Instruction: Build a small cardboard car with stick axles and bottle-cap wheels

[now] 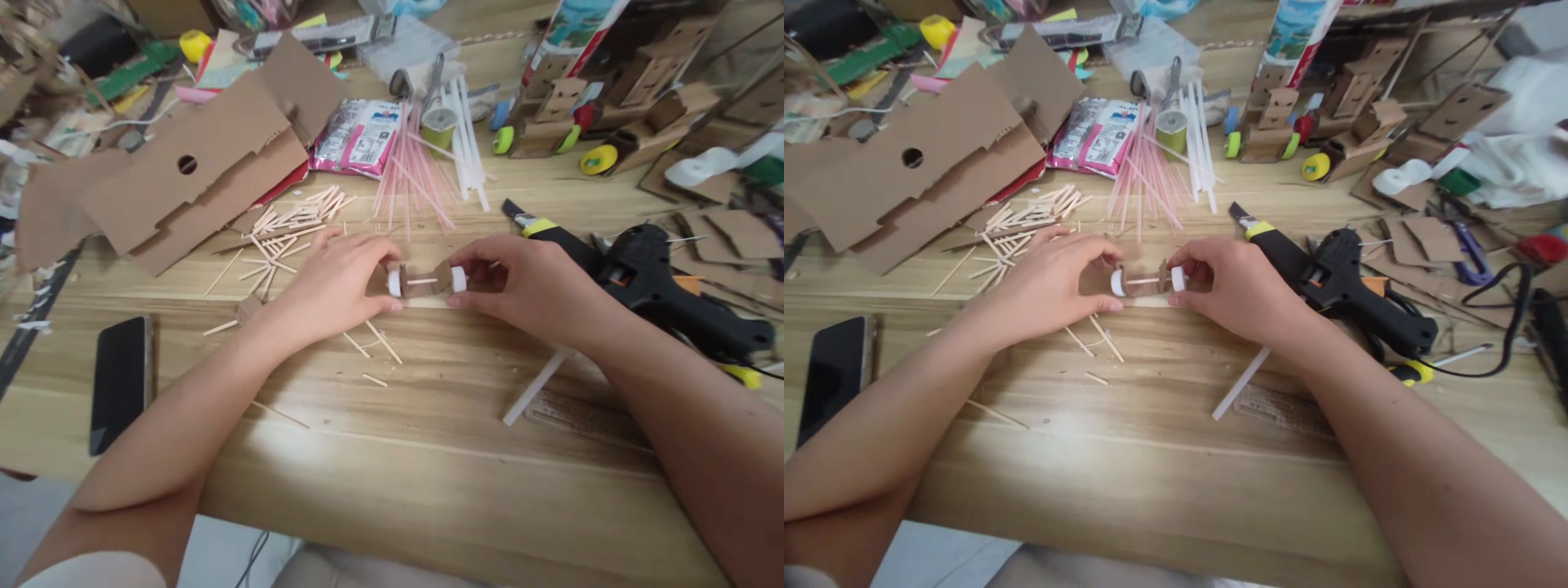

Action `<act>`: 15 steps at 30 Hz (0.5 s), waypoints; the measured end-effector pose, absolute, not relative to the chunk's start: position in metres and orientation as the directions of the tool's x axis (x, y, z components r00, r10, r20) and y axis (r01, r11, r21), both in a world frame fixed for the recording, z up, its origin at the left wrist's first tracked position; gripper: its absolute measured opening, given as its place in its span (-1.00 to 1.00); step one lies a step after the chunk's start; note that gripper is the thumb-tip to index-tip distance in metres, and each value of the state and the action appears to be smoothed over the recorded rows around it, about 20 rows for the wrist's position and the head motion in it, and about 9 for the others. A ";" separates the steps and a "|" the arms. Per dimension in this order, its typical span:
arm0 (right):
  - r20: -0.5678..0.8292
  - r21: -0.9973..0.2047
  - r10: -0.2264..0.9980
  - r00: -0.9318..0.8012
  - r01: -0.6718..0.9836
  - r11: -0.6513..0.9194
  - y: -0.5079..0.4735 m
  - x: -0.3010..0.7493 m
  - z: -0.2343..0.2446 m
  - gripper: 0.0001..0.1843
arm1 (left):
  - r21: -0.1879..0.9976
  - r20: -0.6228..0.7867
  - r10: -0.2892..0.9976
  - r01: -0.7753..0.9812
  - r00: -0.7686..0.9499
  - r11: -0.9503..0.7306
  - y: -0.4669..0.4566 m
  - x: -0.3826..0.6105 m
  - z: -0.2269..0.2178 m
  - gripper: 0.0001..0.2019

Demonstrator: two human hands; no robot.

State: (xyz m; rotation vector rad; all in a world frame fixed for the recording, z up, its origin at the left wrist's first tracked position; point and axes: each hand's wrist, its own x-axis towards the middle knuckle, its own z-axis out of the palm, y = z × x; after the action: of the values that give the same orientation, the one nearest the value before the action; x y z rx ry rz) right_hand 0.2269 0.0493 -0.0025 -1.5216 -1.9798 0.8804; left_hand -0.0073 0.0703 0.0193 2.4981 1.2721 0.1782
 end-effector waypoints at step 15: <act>-0.004 -0.709 0.959 -0.282 0.677 0.196 0.048 0.228 0.000 -0.80 | 0.226 0.296 0.725 0.692 0.622 -0.686 0.058 0.021 0.004 -0.86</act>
State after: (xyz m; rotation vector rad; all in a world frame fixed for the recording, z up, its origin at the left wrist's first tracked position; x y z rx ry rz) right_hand 0.2278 0.0480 0.0003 -1.5246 -2.0340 0.8491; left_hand 0.0215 0.0579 0.0042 2.7479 1.2030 0.5630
